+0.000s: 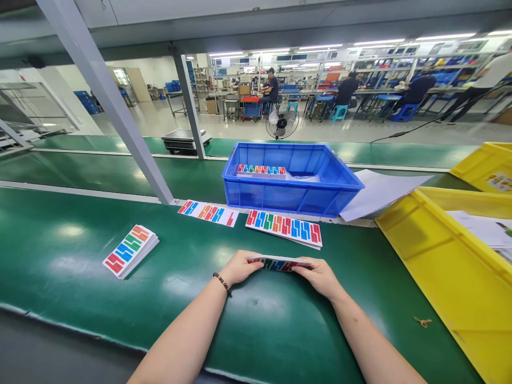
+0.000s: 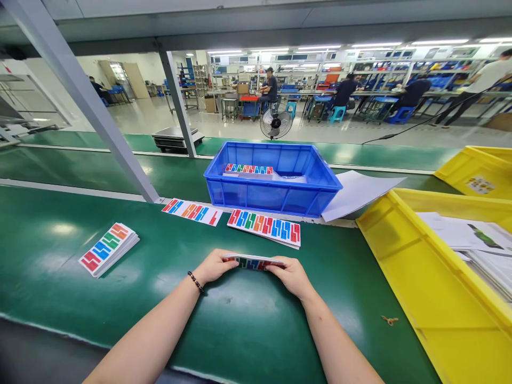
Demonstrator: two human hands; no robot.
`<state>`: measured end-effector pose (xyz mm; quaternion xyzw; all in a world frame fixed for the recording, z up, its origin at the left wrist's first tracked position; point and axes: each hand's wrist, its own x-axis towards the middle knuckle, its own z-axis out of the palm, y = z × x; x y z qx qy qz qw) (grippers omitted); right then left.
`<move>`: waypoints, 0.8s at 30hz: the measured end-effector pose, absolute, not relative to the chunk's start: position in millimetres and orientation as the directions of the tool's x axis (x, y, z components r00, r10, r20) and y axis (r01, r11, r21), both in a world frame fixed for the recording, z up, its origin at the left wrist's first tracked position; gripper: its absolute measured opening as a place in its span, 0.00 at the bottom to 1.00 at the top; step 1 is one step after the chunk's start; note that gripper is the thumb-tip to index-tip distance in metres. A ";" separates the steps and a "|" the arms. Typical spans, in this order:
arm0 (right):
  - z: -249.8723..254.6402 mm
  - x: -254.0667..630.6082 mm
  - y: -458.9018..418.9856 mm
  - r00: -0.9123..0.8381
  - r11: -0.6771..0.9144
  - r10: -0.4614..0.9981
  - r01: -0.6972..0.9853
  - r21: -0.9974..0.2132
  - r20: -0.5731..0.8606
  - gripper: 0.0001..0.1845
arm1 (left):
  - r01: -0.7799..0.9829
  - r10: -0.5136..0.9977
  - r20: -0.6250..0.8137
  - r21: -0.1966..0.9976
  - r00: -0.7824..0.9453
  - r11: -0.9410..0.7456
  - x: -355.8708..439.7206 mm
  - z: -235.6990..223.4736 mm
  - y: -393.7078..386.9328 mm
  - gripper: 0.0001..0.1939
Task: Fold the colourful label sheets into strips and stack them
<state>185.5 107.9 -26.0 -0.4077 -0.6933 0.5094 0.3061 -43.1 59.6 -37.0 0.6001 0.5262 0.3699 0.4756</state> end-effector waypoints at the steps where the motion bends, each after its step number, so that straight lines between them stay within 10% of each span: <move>1: -25.5 185.7 107.7 -0.482 0.157 0.876 0.254 -0.954 0.017 0.08 | 0.279 0.983 -0.056 0.960 0.176 0.005 -43.2 -37.5 59.5 0.12; 10: -24.2 188.3 105.5 -0.522 0.387 0.837 0.356 -0.850 0.162 0.10 | 0.288 0.982 -0.058 0.958 0.179 0.004 -44.2 -31.8 58.7 0.11; 16: -18.8 183.4 94.9 -0.457 0.735 0.648 0.584 -0.344 0.609 0.23 | 0.309 0.982 -0.063 0.951 0.178 0.005 -43.9 -32.9 59.4 0.12; 24: -12.7 169.8 86.9 -0.640 0.787 0.547 0.613 -0.071 0.540 0.29 | 0.303 0.977 -0.050 0.953 0.206 -0.015 -44.0 -31.9 60.4 0.10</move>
